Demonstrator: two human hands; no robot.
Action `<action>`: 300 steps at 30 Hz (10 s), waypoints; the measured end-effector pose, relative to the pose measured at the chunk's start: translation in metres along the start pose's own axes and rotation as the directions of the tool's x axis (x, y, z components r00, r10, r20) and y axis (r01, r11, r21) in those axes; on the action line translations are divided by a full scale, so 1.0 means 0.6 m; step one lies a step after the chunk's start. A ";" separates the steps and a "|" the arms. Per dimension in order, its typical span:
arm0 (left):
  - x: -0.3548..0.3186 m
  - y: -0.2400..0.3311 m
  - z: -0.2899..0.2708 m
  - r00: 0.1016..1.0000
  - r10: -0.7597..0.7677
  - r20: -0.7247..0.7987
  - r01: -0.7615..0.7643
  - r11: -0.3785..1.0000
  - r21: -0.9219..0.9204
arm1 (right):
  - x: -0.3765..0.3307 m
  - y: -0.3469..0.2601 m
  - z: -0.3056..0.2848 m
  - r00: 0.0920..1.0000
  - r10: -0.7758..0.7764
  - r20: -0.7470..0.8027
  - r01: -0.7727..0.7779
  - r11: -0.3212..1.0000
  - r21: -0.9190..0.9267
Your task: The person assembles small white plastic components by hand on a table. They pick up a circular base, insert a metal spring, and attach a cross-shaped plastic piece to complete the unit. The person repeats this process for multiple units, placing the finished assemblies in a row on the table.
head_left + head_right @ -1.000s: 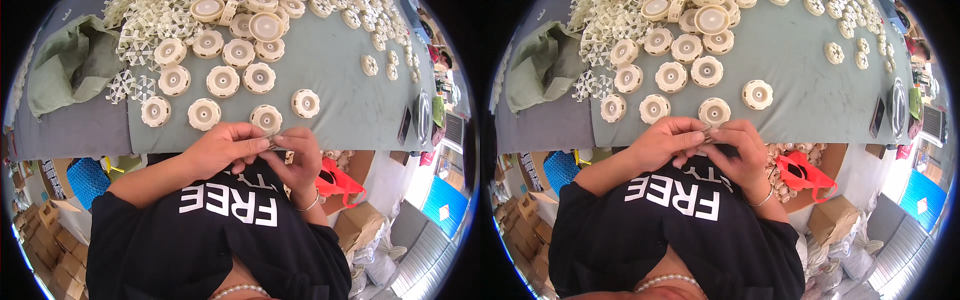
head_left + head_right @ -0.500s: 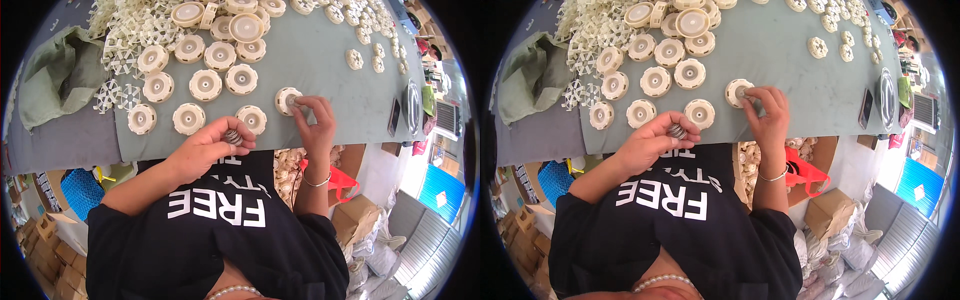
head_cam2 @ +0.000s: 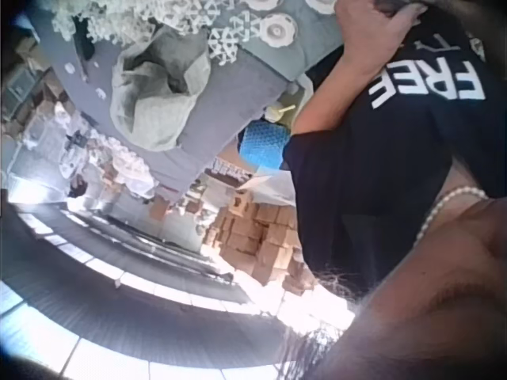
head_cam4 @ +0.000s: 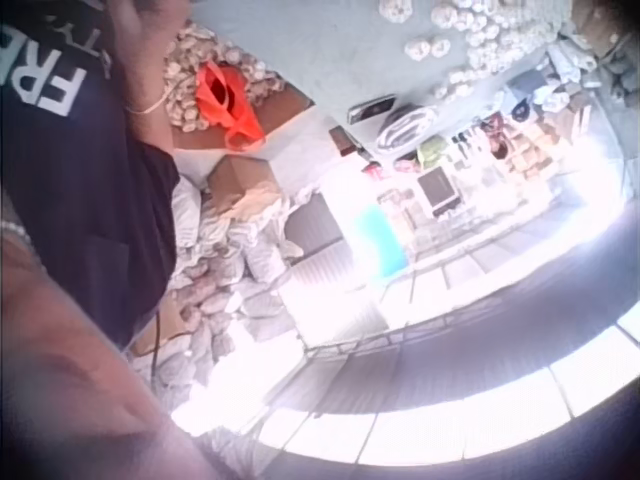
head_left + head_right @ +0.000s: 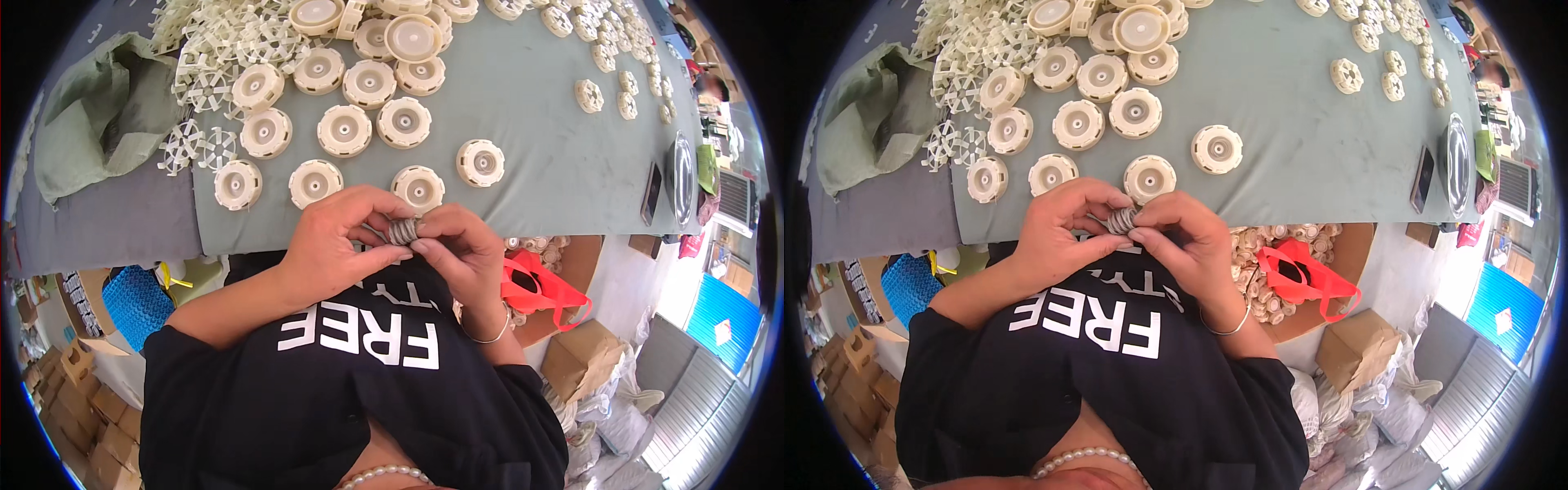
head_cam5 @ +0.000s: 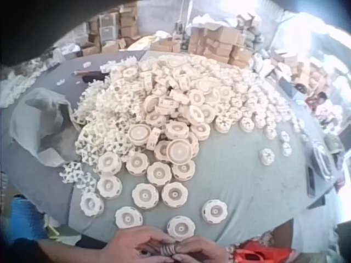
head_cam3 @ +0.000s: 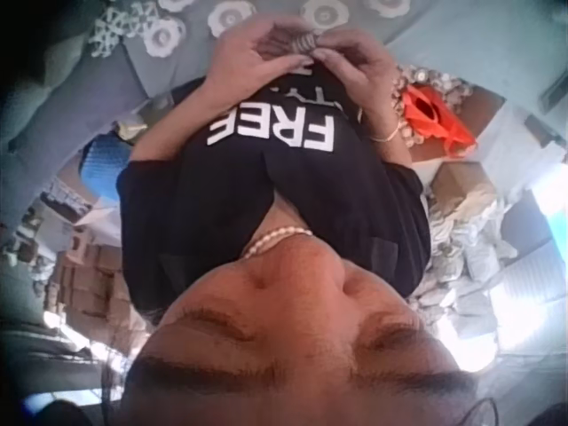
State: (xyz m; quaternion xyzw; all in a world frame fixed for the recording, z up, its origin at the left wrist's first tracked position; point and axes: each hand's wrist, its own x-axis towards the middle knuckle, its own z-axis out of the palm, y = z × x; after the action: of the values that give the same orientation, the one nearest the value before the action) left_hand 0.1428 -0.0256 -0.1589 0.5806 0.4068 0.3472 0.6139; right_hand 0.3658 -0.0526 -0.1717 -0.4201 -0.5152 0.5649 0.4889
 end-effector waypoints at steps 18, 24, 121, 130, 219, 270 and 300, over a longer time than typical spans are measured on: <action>0.008 0.005 -0.013 0.910 -0.328 0.254 0.411 0.796 -0.444 | -0.011 0.006 0.027 0.984 -0.166 -0.059 0.163 0.985 -0.051; 0.013 -0.006 -0.043 0.660 -0.404 0.633 0.749 0.412 -0.519 | 0.006 -0.010 0.006 0.813 -0.535 0.228 0.581 0.720 -0.380; -0.023 0.009 -0.037 0.881 -0.456 0.125 0.461 0.771 -0.438 | 0.008 0.006 0.039 0.740 -0.589 0.326 0.611 0.384 -0.692; -0.032 -0.014 -0.040 0.882 -0.448 0.148 0.450 0.705 -0.548 | 0.014 0.001 0.048 0.816 -0.503 0.284 0.554 0.545 -0.629; -0.025 0.021 -0.275 0.794 0.271 -0.545 0.144 0.786 0.601 | 0.326 -0.016 0.036 0.965 -0.059 0.256 0.250 0.504 -0.827; -0.096 -0.024 -0.335 0.905 0.262 -0.336 0.213 0.404 0.890 | 0.030 -0.043 -0.289 0.977 0.043 -0.209 -0.195 0.584 -0.788; -0.064 -0.023 -0.305 0.958 -0.137 -0.253 -0.089 0.694 -0.715 | 0.073 -0.043 -0.116 0.976 0.012 0.217 0.217 0.000 -0.976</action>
State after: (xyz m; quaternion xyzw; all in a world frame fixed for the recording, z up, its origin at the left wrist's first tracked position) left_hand -0.0393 0.0176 -0.1677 0.2320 0.3304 0.5507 0.7306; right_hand 0.4295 0.0024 -0.1531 -0.5552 -0.8297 0.0327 0.0472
